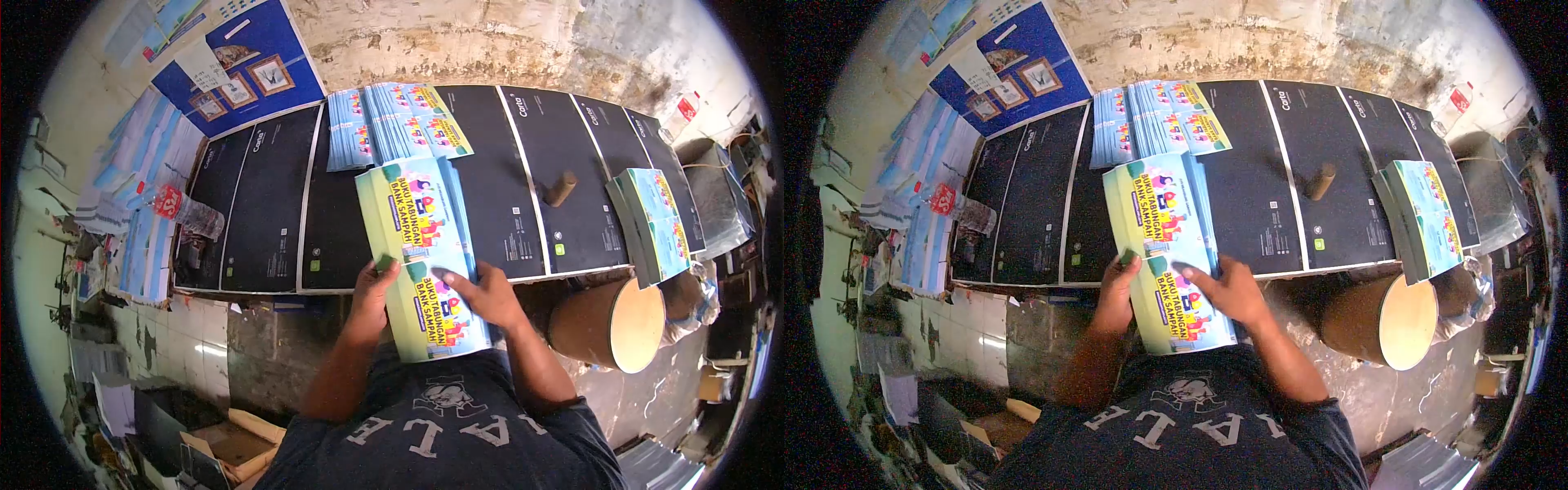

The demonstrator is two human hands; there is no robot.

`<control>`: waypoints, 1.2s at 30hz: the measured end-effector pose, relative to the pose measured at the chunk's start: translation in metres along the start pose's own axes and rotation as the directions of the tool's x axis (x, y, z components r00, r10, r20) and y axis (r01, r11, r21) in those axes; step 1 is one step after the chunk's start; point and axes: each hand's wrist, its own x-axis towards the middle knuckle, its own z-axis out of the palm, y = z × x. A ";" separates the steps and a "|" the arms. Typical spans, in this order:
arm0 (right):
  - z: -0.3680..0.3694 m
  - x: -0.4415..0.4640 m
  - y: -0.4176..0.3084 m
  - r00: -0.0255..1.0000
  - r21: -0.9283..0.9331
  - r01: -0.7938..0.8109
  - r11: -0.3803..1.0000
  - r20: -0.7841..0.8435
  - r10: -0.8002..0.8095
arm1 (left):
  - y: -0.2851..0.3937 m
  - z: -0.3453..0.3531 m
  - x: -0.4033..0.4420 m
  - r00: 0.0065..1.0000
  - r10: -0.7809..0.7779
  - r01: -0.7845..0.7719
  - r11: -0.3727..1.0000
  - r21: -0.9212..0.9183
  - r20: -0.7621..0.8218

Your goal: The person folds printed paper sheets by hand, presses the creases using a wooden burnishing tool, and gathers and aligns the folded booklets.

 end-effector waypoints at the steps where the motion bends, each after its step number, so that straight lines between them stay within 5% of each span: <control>1: -0.001 -0.002 -0.002 1.000 0.000 0.001 1.000 0.000 -0.001 | -0.002 -0.001 0.001 1.000 -0.003 0.003 1.000 0.000 0.013; 3: -0.009 -0.003 -0.008 0.999 0.276 0.044 0.960 0.014 -0.050 | 0.000 -0.003 0.002 1.000 0.002 -0.003 0.999 0.036 0.020; 4: -0.020 -0.003 -0.011 0.995 0.344 -0.094 0.934 0.047 0.083 | 0.006 -0.006 0.000 1.000 0.005 -0.006 0.999 0.034 0.018; 6: -0.029 0.007 0.010 0.998 0.652 -0.041 0.757 -0.014 0.066 | 0.018 -0.011 -0.004 0.999 -0.003 0.004 0.999 -0.036 0.037; 8: -0.041 0.008 0.018 0.996 0.552 -0.066 0.831 -0.017 0.091 | 0.016 -0.015 -0.003 0.999 0.033 -0.032 0.998 -0.061 0.017; 10: -0.042 0.017 0.032 0.985 0.264 -0.031 0.964 -0.154 0.074 | 0.016 -0.015 -0.002 0.998 0.034 -0.035 0.999 -0.028 -0.043; 11: -0.039 0.021 0.041 0.976 0.272 0.065 0.960 -0.216 -0.004 | 0.018 -0.015 -0.003 0.999 0.034 -0.035 0.999 -0.030 -0.038; 12: -0.048 0.019 0.039 0.964 0.074 0.088 0.993 -0.259 -0.066 | 0.019 -0.014 -0.005 0.999 0.026 -0.028 0.998 -0.062 -0.029; 14: -0.047 0.031 0.063 0.956 0.005 0.036 0.999 -0.293 -0.033 | 0.023 -0.011 -0.006 1.000 0.022 -0.024 0.995 -0.094 -0.022; 17: -0.021 0.017 0.036 0.994 0.040 -0.081 0.996 -0.067 0.084 | 0.019 -0.009 -0.006 1.000 -0.008 0.006 0.997 -0.072 -0.029; 18: -0.009 0.009 0.020 0.990 0.215 -0.133 0.967 0.074 0.120 | 0.009 -0.012 -0.001 1.000 -0.023 0.022 0.999 -0.037 -0.012; 20: 0.012 0.003 0.011 0.998 0.249 0.027 0.968 0.051 -0.041 | 0.001 -0.008 0.002 0.999 -0.036 0.036 0.999 -0.004 0.003; 23: 0.010 0.002 0.003 0.996 0.280 -0.051 0.959 0.090 0.027 | 0.003 -0.010 0.001 1.000 -0.008 0.008 0.999 -0.054 0.006; 24: 0.009 0.003 0.003 0.997 0.443 0.019 0.896 0.060 -0.051 | 0.005 -0.017 0.001 1.000 0.001 -0.001 1.000 -0.028 -0.002; 27: -0.017 0.003 0.009 0.994 0.671 -0.079 0.737 -0.005 0.112 | 0.017 -0.029 -0.001 1.000 0.015 -0.015 0.998 -0.059 -0.008; 31: -0.026 0.011 0.019 0.989 0.280 -0.019 0.960 -0.135 0.059 | 0.022 -0.028 -0.006 1.000 0.024 -0.025 0.997 -0.079 -0.018; 34: -0.004 0.008 0.014 0.971 0.068 -0.235 0.970 0.070 0.230 | -0.001 -0.023 0.001 0.996 -0.041 0.042 0.999 0.007 -0.081; 36: 0.024 0.013 0.023 0.990 0.272 0.092 0.958 0.075 -0.116 | -0.020 -0.022 0.003 0.999 -0.016 0.015 0.999 -0.037 -0.030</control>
